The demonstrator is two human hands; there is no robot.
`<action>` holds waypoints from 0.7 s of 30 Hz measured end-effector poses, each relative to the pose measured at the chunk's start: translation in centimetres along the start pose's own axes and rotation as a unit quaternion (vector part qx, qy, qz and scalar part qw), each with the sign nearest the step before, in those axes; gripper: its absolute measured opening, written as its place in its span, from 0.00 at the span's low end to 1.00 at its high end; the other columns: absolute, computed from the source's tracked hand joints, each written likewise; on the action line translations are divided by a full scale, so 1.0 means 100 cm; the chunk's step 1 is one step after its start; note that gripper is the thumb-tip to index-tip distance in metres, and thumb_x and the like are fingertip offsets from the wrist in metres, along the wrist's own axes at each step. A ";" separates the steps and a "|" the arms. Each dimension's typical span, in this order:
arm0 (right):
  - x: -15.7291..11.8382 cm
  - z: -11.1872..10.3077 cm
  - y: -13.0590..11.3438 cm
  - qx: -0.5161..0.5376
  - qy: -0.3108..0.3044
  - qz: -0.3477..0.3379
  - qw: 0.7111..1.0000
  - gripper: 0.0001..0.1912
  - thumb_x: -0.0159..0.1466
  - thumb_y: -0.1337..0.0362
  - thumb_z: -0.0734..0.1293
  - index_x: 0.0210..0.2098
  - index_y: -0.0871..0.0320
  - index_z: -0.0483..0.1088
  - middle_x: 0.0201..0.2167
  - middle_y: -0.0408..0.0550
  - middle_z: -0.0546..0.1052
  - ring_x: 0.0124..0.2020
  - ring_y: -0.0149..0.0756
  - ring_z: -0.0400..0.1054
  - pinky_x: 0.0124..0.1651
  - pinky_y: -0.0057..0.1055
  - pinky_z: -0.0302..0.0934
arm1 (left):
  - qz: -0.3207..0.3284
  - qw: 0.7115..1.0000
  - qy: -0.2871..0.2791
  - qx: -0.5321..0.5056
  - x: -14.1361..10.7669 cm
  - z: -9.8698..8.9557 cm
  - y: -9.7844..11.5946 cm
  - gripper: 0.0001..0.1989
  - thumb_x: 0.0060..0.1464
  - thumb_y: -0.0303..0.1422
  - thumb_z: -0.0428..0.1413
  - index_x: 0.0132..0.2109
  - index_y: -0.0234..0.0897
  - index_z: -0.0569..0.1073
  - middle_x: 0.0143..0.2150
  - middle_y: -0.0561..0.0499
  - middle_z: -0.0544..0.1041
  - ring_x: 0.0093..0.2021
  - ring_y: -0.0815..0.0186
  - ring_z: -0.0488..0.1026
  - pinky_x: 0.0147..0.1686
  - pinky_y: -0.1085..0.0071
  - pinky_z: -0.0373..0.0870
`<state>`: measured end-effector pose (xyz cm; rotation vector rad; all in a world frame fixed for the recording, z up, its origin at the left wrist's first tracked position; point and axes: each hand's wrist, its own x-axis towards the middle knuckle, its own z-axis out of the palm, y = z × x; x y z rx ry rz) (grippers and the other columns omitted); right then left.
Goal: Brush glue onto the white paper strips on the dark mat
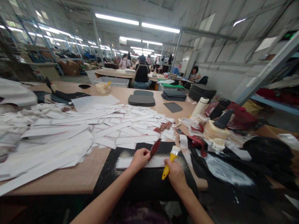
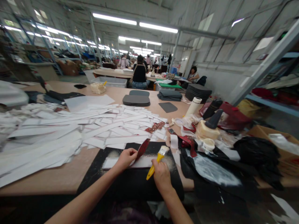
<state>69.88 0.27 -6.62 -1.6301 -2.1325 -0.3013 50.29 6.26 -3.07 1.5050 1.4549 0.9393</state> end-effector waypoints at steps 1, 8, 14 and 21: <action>-0.001 0.002 0.000 -0.017 -0.005 0.002 1.000 0.14 0.61 0.73 0.56 0.39 0.56 0.70 0.23 0.46 0.72 0.28 0.37 0.66 0.34 0.31 0.55 | -0.014 0.998 0.029 -0.048 0.005 -0.010 -0.001 0.09 0.42 0.36 0.52 0.25 0.34 0.71 0.23 0.50 0.73 0.25 0.67 0.69 0.28 0.71 0.64; 0.000 0.003 0.004 -0.032 -0.003 -0.007 0.999 0.14 0.61 0.74 0.57 0.39 0.55 0.70 0.22 0.45 0.71 0.26 0.38 0.66 0.34 0.32 0.54 | -0.039 0.897 0.321 -0.302 0.035 -0.150 0.001 0.09 0.37 0.36 0.53 0.26 0.36 0.62 0.23 0.55 0.69 0.23 0.73 0.67 0.28 0.73 0.67; -0.001 0.010 0.006 -0.037 0.001 -0.008 0.999 0.14 0.61 0.73 0.57 0.40 0.55 0.69 0.23 0.46 0.71 0.28 0.39 0.66 0.34 0.33 0.55 | 0.107 0.784 0.540 -0.287 0.041 -0.223 0.025 0.07 0.44 0.33 0.52 0.31 0.35 0.64 0.26 0.57 0.68 0.26 0.73 0.68 0.31 0.73 0.69; -0.004 0.013 0.010 -0.043 -0.004 -0.008 0.999 0.14 0.61 0.72 0.58 0.41 0.55 0.70 0.23 0.46 0.72 0.27 0.40 0.67 0.33 0.34 0.57 | 0.268 0.841 0.459 0.102 0.071 -0.124 0.043 0.10 0.56 0.33 0.47 0.40 0.34 0.70 0.39 0.47 0.73 0.40 0.66 0.69 0.44 0.68 0.66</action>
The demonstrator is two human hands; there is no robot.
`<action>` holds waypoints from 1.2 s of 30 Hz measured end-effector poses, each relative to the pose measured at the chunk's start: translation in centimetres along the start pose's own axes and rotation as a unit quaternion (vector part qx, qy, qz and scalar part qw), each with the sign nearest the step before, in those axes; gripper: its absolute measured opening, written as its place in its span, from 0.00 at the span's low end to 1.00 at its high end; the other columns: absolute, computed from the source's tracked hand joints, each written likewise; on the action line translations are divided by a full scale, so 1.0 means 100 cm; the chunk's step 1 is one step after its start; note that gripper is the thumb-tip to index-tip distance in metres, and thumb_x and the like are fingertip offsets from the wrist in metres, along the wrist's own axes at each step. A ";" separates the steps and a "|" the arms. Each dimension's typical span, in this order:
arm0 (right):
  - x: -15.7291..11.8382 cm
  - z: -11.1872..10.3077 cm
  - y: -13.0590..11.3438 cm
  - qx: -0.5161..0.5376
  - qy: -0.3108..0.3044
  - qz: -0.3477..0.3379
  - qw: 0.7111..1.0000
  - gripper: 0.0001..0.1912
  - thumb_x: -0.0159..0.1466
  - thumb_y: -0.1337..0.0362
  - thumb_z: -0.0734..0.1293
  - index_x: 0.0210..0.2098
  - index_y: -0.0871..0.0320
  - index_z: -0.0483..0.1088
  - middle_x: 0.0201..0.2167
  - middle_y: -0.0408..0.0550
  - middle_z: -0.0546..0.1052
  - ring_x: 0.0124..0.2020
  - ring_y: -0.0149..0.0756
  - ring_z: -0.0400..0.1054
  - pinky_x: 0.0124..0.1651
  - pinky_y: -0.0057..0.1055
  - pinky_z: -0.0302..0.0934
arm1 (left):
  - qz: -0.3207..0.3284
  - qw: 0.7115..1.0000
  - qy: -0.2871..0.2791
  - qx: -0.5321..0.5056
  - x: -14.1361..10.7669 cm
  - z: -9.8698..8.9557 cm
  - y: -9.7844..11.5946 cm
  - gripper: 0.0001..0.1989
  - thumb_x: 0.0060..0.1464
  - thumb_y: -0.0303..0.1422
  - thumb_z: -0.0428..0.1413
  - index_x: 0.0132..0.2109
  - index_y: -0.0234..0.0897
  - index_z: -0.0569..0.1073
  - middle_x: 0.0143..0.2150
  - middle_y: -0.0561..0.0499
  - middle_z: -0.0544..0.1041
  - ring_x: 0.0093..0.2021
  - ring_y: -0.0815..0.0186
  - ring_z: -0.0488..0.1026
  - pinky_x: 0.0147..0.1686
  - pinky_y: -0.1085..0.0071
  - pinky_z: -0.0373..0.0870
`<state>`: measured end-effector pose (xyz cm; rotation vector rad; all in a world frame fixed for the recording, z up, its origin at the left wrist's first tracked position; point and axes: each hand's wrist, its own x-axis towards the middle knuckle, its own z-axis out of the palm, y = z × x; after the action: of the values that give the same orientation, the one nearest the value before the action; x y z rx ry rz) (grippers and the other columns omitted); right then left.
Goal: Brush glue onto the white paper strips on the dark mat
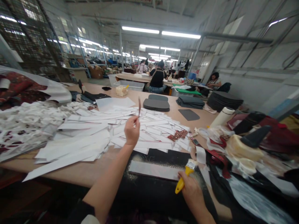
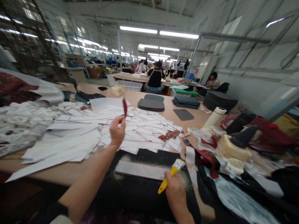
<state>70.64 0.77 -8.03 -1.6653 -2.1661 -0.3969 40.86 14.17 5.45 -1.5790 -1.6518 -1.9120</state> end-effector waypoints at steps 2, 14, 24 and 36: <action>0.001 0.000 0.003 0.006 -0.018 -0.010 1.000 0.13 0.61 0.71 0.57 0.41 0.54 0.70 0.23 0.46 0.72 0.27 0.39 0.67 0.33 0.33 0.58 | 0.048 0.986 -0.152 0.055 -0.036 0.027 0.010 0.12 0.59 0.29 0.42 0.42 0.33 0.69 0.44 0.43 0.73 0.46 0.65 0.68 0.48 0.67 0.64; 0.057 -0.075 -0.013 0.091 -0.054 -0.221 0.969 0.18 0.63 0.68 0.56 0.51 0.54 0.67 0.23 0.45 0.74 0.25 0.34 0.67 0.32 0.29 0.60 | 0.125 0.914 -0.373 0.097 -0.135 -0.029 0.006 0.10 0.56 0.27 0.48 0.43 0.34 0.70 0.40 0.47 0.74 0.42 0.64 0.69 0.45 0.65 0.66; 0.128 -0.035 -0.135 0.357 -0.192 -0.097 0.909 0.13 0.62 0.58 0.58 0.37 0.56 0.71 0.30 0.45 0.77 0.32 0.35 0.71 0.36 0.28 0.62 | 0.234 0.894 -0.336 0.179 -0.179 -0.107 -0.027 0.09 0.58 0.26 0.45 0.38 0.34 0.70 0.34 0.47 0.71 0.38 0.64 0.68 0.41 0.65 0.68; 0.111 -0.045 -0.091 0.305 -0.205 -0.095 0.925 0.13 0.61 0.58 0.58 0.33 0.56 0.71 0.29 0.43 0.76 0.32 0.33 0.68 0.40 0.29 0.59 | 0.235 0.888 -0.348 0.190 -0.179 -0.107 -0.025 0.09 0.57 0.25 0.46 0.39 0.33 0.70 0.35 0.47 0.71 0.38 0.62 0.68 0.39 0.64 0.69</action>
<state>59.86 5.91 1.13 -1.2567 -2.3989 0.5859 40.56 -1.96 -7.94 -2.3402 -1.4983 -0.7549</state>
